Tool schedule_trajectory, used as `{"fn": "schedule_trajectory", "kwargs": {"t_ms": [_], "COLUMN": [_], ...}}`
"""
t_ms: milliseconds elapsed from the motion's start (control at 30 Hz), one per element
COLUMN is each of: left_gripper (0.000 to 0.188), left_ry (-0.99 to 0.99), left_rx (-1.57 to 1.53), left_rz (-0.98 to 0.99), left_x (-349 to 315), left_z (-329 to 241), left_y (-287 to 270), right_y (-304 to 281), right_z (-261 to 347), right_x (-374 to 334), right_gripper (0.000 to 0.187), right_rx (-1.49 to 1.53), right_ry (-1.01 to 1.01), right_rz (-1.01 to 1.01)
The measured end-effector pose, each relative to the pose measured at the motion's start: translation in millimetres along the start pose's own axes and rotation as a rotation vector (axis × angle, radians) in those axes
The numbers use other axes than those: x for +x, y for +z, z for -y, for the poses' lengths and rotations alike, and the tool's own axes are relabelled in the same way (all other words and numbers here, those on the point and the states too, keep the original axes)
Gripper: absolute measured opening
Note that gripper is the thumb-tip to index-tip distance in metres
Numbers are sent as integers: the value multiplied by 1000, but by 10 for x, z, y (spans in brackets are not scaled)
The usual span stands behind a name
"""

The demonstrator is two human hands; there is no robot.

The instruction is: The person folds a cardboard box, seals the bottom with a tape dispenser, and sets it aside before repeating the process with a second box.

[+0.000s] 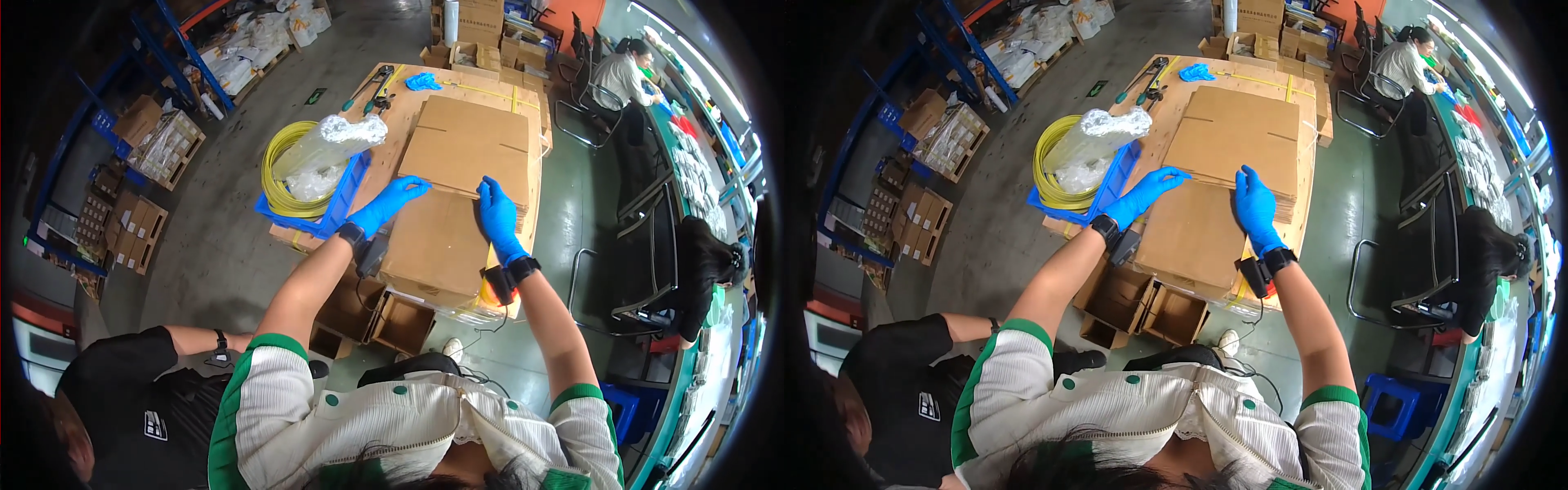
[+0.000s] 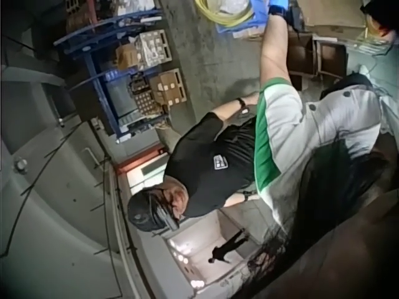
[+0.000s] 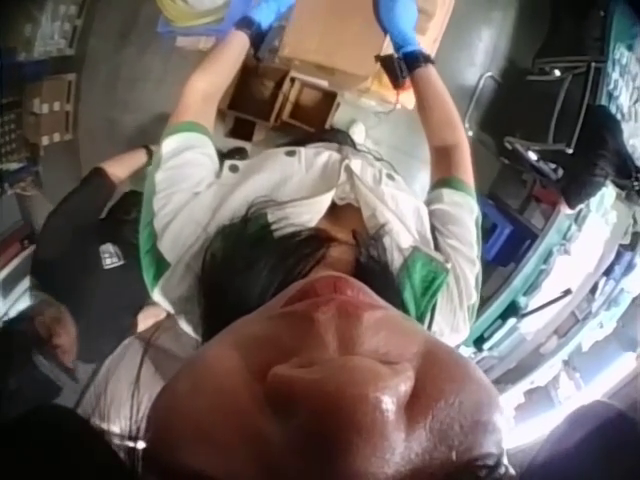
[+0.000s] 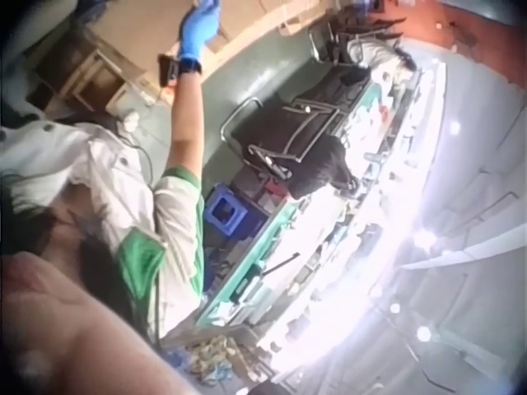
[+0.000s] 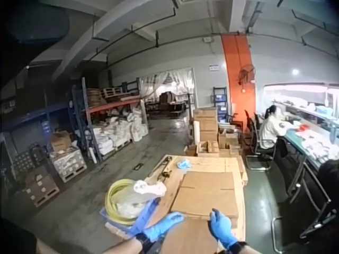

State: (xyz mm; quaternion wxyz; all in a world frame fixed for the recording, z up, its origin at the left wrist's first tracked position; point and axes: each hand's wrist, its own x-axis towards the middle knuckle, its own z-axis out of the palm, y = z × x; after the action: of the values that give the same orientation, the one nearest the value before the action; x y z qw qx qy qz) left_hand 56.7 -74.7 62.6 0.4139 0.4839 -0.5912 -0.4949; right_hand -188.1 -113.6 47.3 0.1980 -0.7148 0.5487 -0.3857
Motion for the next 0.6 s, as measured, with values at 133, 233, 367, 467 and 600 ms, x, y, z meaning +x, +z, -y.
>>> {"fn": "schedule_trajectory", "kwargs": {"t_ms": [133, 233, 367, 467, 600], "left_gripper": [31, 30, 31, 30, 37], "left_ry": [-45, 4, 43, 59, -48], "left_rx": [58, 65, 123, -111, 197], "left_rz": [-77, -268, -547, -635, -817], "left_x": [-302, -699, -1120, -1251, -1517], "left_z": [137, -1, 344, 454, 491], "left_y": [-176, -216, -546, -527, -398], "right_y": [-62, -370, -628, -453, -137], "right_z": [-481, -685, -1000, -1381, -557], "right_x": [-3, -289, -756, -1352, -1911], "right_gripper": [46, 44, 39, 39, 58], "right_rx": [560, 713, 789, 792, 645], "right_ry": [54, 264, 504, 548, 177], "right_rz": [19, 126, 333, 532, 785]}}
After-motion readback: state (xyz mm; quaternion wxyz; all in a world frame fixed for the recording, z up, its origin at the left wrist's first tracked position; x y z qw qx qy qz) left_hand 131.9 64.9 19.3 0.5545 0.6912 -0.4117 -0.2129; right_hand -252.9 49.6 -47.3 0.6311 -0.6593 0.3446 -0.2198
